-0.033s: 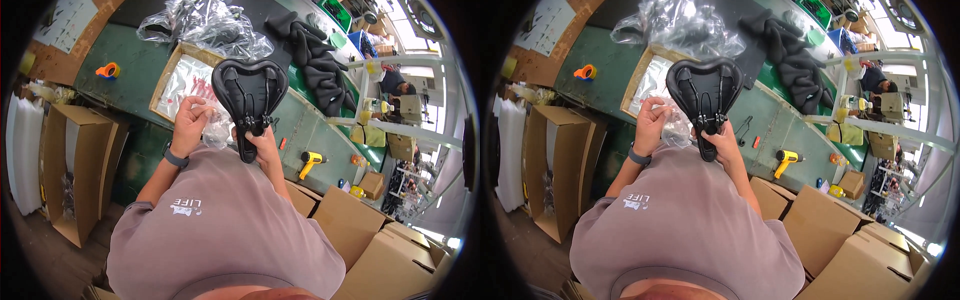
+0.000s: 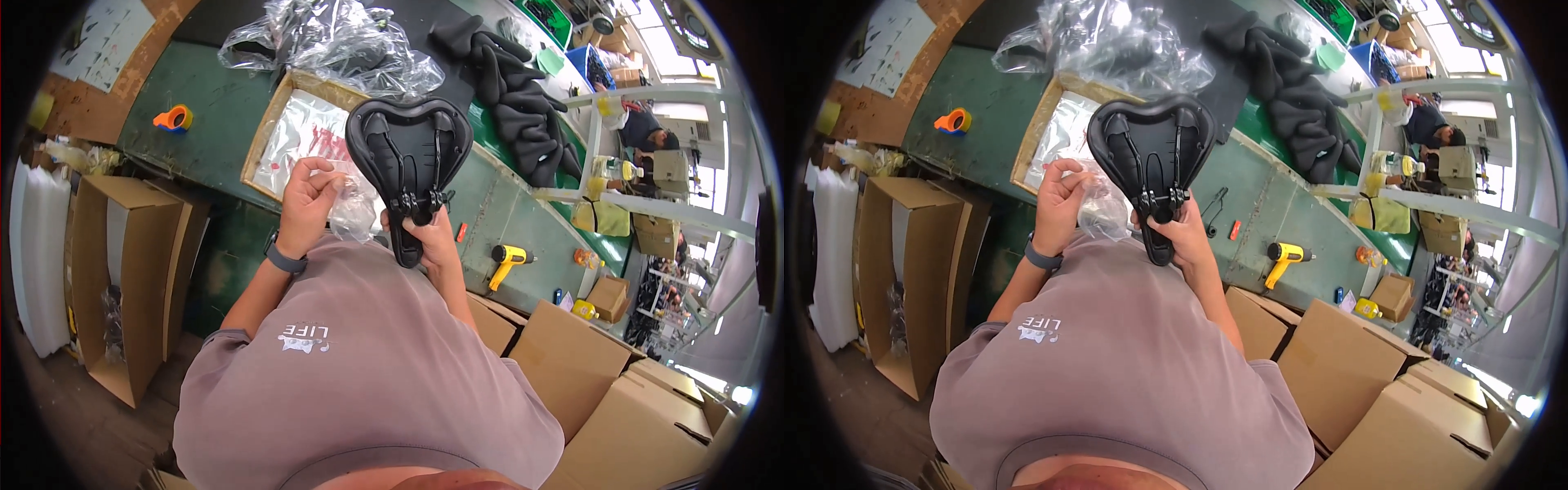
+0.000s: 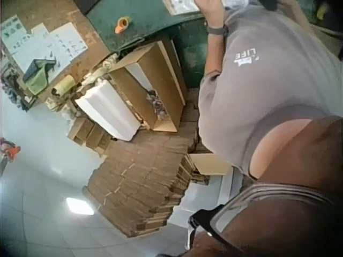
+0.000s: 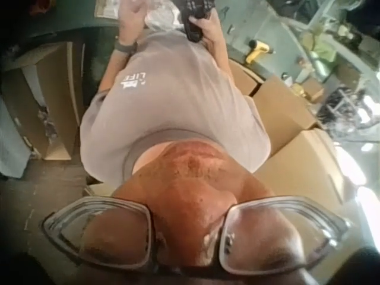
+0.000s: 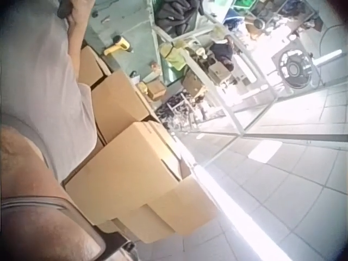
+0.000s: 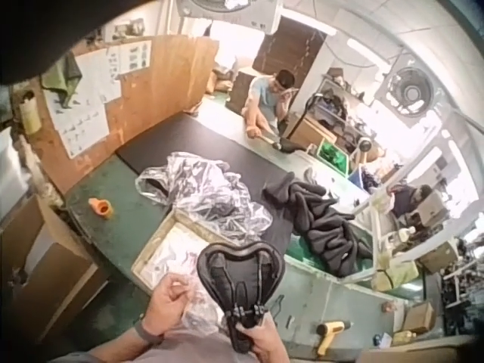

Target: Picking up a box and packing bicycle seats into it, then inspecting and bagging individual seats.

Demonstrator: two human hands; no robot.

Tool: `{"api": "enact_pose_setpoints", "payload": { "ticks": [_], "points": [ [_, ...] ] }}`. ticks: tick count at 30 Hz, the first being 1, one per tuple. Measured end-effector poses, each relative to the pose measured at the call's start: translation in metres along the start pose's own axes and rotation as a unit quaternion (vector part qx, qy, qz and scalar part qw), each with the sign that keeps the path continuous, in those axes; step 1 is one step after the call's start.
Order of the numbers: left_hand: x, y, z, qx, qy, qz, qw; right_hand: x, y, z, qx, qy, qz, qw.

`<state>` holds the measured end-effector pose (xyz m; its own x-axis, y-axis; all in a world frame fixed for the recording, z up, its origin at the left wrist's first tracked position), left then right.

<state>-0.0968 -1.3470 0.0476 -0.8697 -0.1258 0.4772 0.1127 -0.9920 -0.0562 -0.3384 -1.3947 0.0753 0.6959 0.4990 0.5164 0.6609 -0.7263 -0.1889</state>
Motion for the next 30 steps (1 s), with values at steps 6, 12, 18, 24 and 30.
{"api": "enact_pose_setpoints", "payload": {
  "ticks": [6,12,18,24,30],
  "points": [
    [0.038,0.028,-0.024,-0.138,-0.02,-0.181,0.974,-0.017,-0.013,-0.007,0.058,0.242,-0.029,0.968],
    [0.018,0.062,-0.023,-0.105,-0.319,0.017,0.942,-0.063,-0.015,-0.007,-0.129,0.329,0.057,0.934],
    [0.029,0.113,-0.022,-0.245,0.073,-0.121,0.959,-0.099,-0.035,-0.038,-0.118,0.024,0.043,0.992],
    [0.122,0.166,-0.024,0.101,0.227,-0.214,0.945,-0.119,0.003,-0.055,0.022,-0.411,0.246,0.878],
    [0.15,0.182,-0.061,-0.193,0.124,-0.528,0.817,-0.222,0.05,-0.038,0.055,0.165,0.319,0.932]
  ]
}}
Point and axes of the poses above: each hand's wrist, its own y-axis towards the middle knuckle, its own x-axis out of the palm, z = x × y, the point moved 2 cm from there along y, towards the middle knuckle, and after that the axes turned 9 degrees about -z, right-handed, at the moved point
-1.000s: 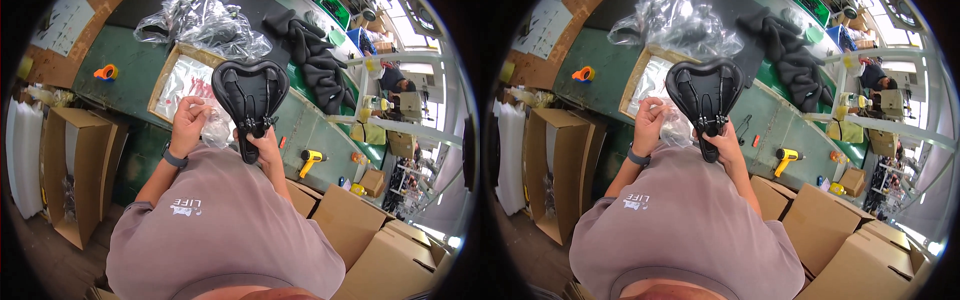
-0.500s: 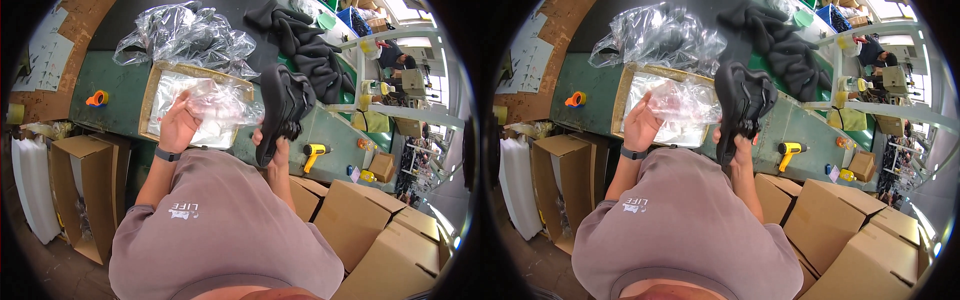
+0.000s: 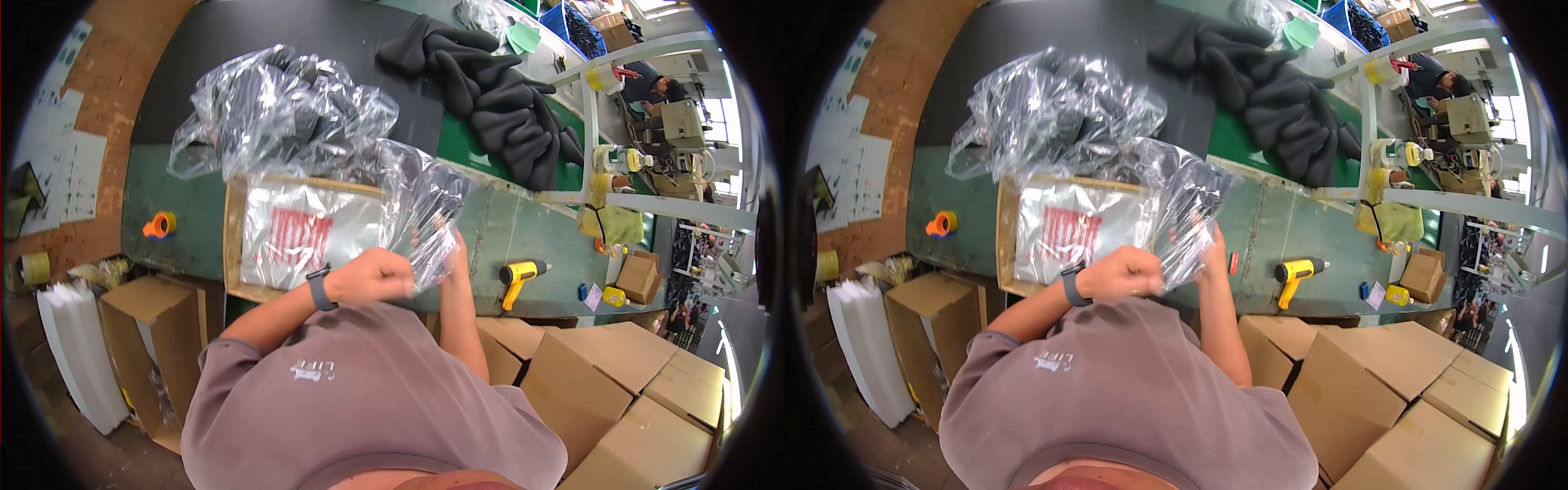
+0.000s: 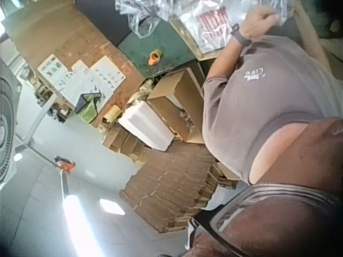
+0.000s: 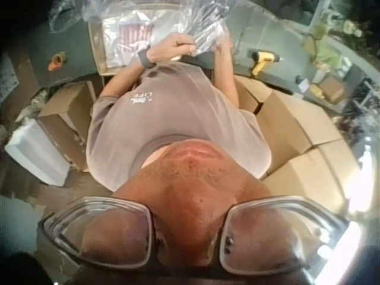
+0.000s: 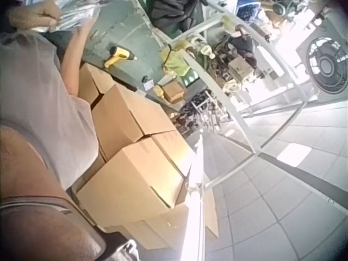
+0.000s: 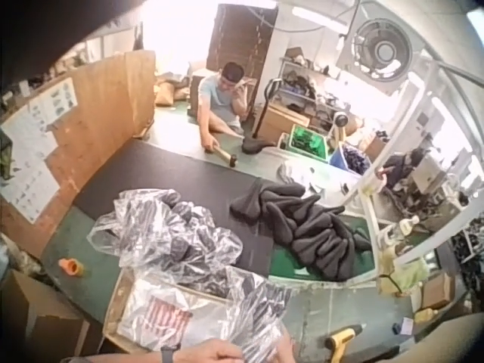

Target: Picking up a box and packing bicycle seats into it, then inspecting and bagging individual seats.

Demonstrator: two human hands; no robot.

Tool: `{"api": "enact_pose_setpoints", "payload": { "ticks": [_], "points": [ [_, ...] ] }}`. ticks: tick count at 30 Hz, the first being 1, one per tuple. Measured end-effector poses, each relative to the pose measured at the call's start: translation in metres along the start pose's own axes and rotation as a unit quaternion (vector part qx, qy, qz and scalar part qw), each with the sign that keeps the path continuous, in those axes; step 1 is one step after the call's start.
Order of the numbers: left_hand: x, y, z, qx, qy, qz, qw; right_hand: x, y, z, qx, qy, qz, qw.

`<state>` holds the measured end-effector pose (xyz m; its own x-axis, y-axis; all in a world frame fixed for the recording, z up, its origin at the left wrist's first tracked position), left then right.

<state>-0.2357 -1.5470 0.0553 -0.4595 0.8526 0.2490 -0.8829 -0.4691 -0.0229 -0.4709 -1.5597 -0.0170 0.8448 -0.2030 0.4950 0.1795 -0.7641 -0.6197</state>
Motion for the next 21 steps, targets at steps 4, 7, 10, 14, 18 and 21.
{"api": "enact_pose_setpoints", "payload": {
  "ticks": [4,7,10,14,18,21],
  "points": [
    [-0.093,0.055,-0.009,-0.03,-0.036,0.256,0.965,0.051,0.046,-0.024,-0.282,-0.26,-0.072,0.921],
    [-0.217,0.075,0.008,-0.05,0.071,0.378,0.922,0.086,0.071,-0.079,-0.272,-0.459,-0.185,0.825],
    [-0.3,0.054,0.039,-0.22,0.139,0.51,0.82,0.065,0.162,-0.145,-0.297,-0.503,-0.091,0.807],
    [-0.357,0.011,0.023,-0.241,0.457,0.485,0.705,0.007,0.325,-0.213,-0.365,-0.617,0.106,0.689],
    [-0.323,-0.007,0.002,-0.196,0.325,0.539,0.752,-0.021,0.448,-0.27,-0.356,-0.673,0.193,0.619],
    [-0.269,-0.014,-0.013,-0.125,0.355,0.578,0.724,-0.035,0.479,-0.253,-0.276,-0.732,0.221,0.582]
  ]
}}
Point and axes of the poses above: each hand's wrist, its own y-axis towards the middle knuckle, its own x-axis out of the palm, z = x × y, the point moved 2 cm from there along y, towards the middle knuckle, and after that the axes turned 9 degrees about -z, right-handed, at the moved point
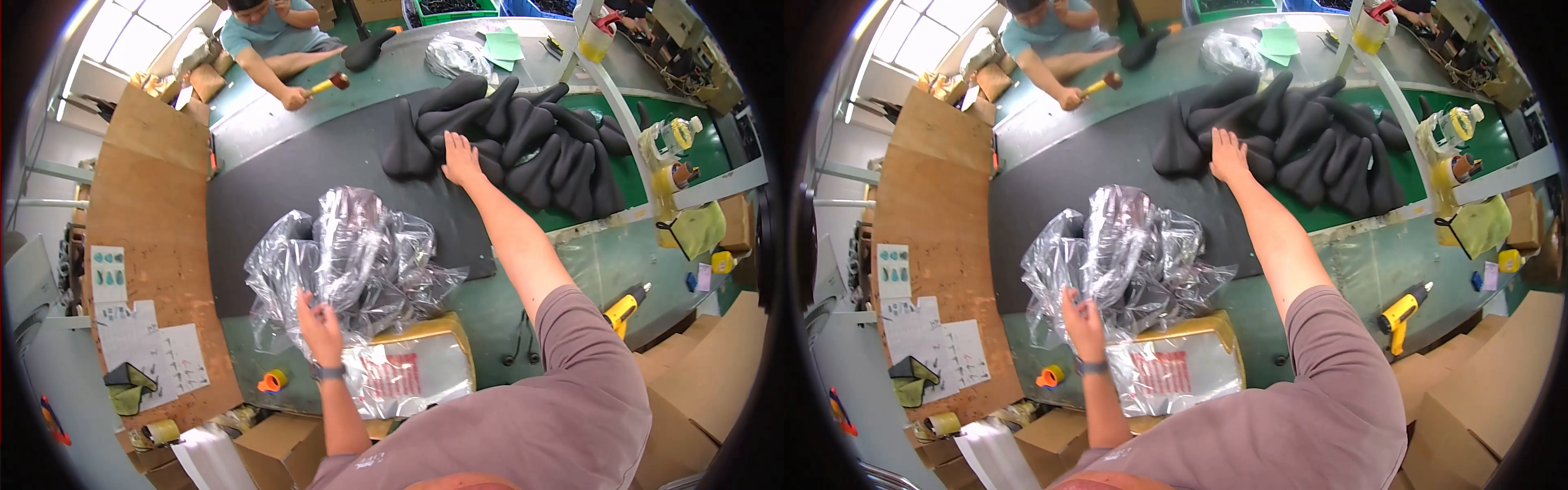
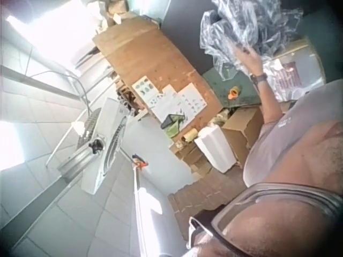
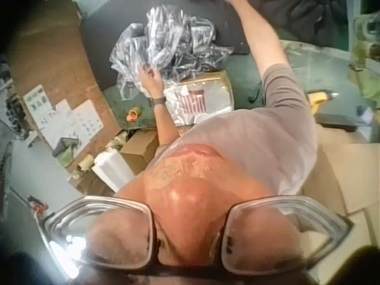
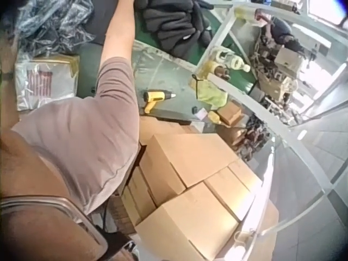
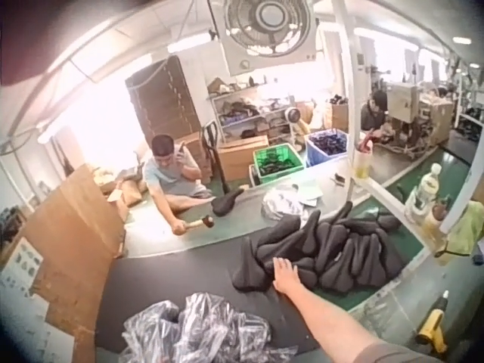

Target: Picking up a box and packing bicycle seats into it, then inspecting and bagging individual seats.

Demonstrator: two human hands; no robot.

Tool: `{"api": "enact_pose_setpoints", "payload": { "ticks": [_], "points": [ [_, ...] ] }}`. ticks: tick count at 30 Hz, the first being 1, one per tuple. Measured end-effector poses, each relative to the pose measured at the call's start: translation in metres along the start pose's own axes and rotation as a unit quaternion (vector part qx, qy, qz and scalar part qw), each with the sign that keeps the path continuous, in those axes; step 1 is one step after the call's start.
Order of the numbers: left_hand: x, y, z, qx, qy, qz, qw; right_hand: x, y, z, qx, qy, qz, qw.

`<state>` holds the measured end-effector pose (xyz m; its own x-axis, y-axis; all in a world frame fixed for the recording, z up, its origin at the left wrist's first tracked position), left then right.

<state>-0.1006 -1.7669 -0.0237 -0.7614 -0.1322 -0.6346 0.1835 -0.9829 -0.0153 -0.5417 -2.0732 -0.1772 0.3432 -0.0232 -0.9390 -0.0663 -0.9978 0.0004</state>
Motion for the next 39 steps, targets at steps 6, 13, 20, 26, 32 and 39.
{"api": "enact_pose_setpoints", "payload": {
  "ticks": [6,13,20,26,32,39],
  "points": [
    [0.002,-0.089,0.036,0.084,0.062,0.004,0.995,-0.033,-0.07,-0.032,-0.138,-0.131,0.037,0.981],
    [0.005,-0.157,0.065,0.181,-0.017,-0.123,0.976,-0.2,-0.243,-0.012,0.141,0.586,0.036,0.797],
    [-0.007,-0.24,0.108,0.293,-0.055,-0.039,0.954,-0.235,-0.559,-0.076,-0.03,0.733,-0.192,0.652],
    [-0.066,-0.336,0.22,0.632,-0.062,-0.205,0.744,-0.266,-0.651,-0.176,0.158,0.904,-0.163,0.362],
    [-0.057,-0.352,0.233,0.669,0.079,-0.236,0.7,-0.246,-0.712,-0.185,-0.011,0.853,-0.465,0.238],
    [-0.104,-0.218,0.205,0.308,0.142,-0.036,0.94,-0.255,-0.774,-0.206,0.04,0.854,-0.469,0.222]
  ]
}}
Point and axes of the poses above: each hand's wrist, its own y-axis towards the middle knuckle, its own x-axis out of the palm, z = x × y, the point moved 2 cm from there along y, towards the middle knuckle, and after that the axes turned 9 degrees about -z, right-handed, at the moved point
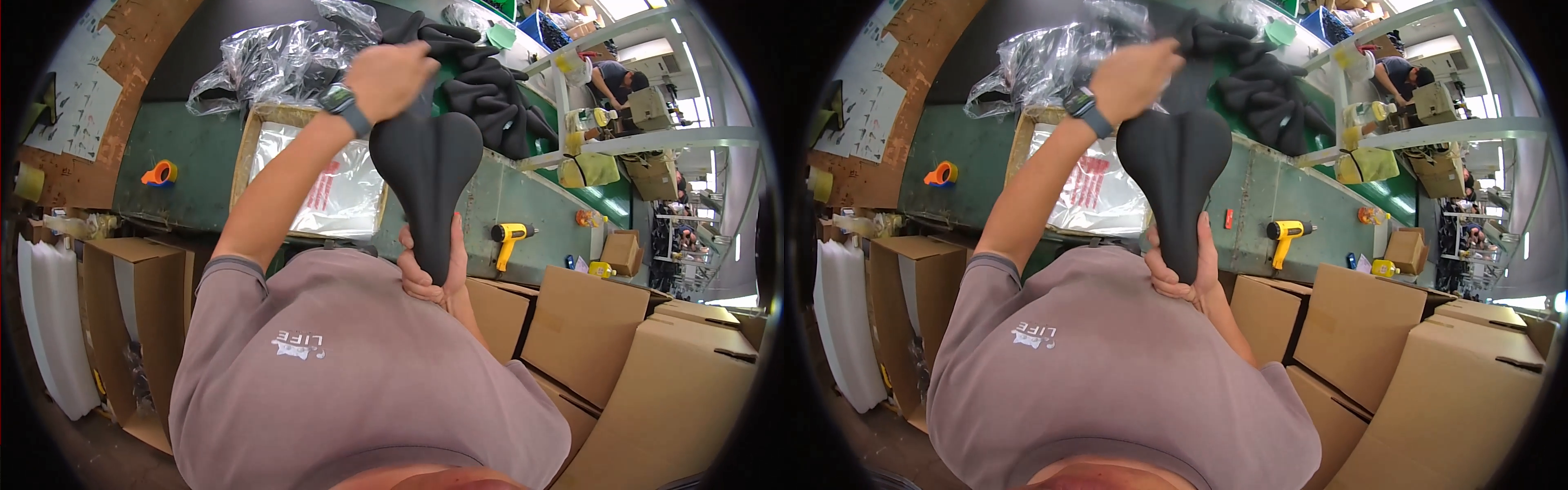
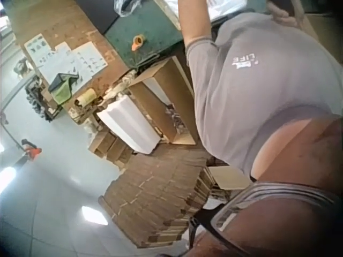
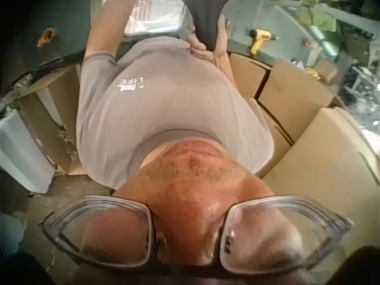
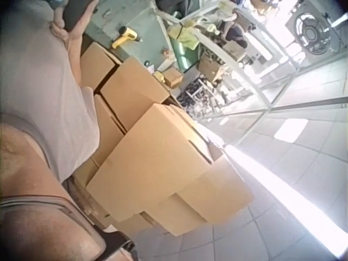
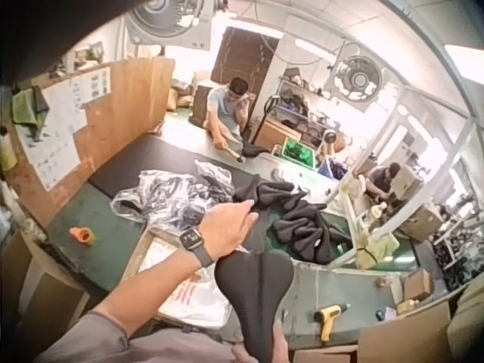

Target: Picking up a box and packing bicycle seats into it, then inspecting and bagging individual seats.

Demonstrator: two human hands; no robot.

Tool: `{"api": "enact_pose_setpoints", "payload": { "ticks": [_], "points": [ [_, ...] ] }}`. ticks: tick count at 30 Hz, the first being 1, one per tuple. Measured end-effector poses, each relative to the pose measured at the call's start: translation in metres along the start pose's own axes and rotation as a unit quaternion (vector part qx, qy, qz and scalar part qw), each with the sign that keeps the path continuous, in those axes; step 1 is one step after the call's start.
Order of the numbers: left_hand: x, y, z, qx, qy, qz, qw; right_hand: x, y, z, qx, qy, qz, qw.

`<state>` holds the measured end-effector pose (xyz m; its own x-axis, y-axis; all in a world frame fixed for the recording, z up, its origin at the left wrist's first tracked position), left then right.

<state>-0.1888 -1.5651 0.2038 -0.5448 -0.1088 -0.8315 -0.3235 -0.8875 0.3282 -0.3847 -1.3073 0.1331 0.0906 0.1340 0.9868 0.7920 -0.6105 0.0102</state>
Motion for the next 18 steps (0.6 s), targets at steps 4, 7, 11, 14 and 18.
{"api": "enact_pose_setpoints", "payload": {
  "ticks": [4,7,11,14,18],
  "points": [
    [0.004,-0.068,-0.006,-0.019,-0.538,-0.061,0.841,0.003,-0.013,0.004,-0.027,-0.079,-0.013,0.996],
    [-0.042,-0.117,0.05,0.108,-0.31,-0.053,0.943,0.004,-0.021,0.003,-0.025,-0.101,-0.015,0.994],
    [-0.058,-0.121,0.06,0.09,-0.145,-0.112,0.979,0.003,-0.031,0.003,0.014,-0.226,0.036,0.973],
    [-0.052,-0.11,0.053,0.077,-0.066,-0.214,0.972,-0.008,-0.042,-0.003,0.058,-0.265,0.069,0.96],
    [-0.04,-0.092,0.031,0.119,-0.095,-0.268,0.951,-0.023,-0.054,-0.004,0.076,-0.213,0.062,0.972]
  ]
}}
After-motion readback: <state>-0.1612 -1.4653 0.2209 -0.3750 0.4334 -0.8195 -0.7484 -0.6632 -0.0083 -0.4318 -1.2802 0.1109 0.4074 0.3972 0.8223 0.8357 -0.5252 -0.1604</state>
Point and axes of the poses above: each hand's wrist, its own y-axis towards the middle knuckle, its own x-axis out of the palm, z = x × y, the point moved 2 cm from there along y, towards the middle knuckle, and after that the axes turned 9 degrees about -z, right-handed, at the moved point
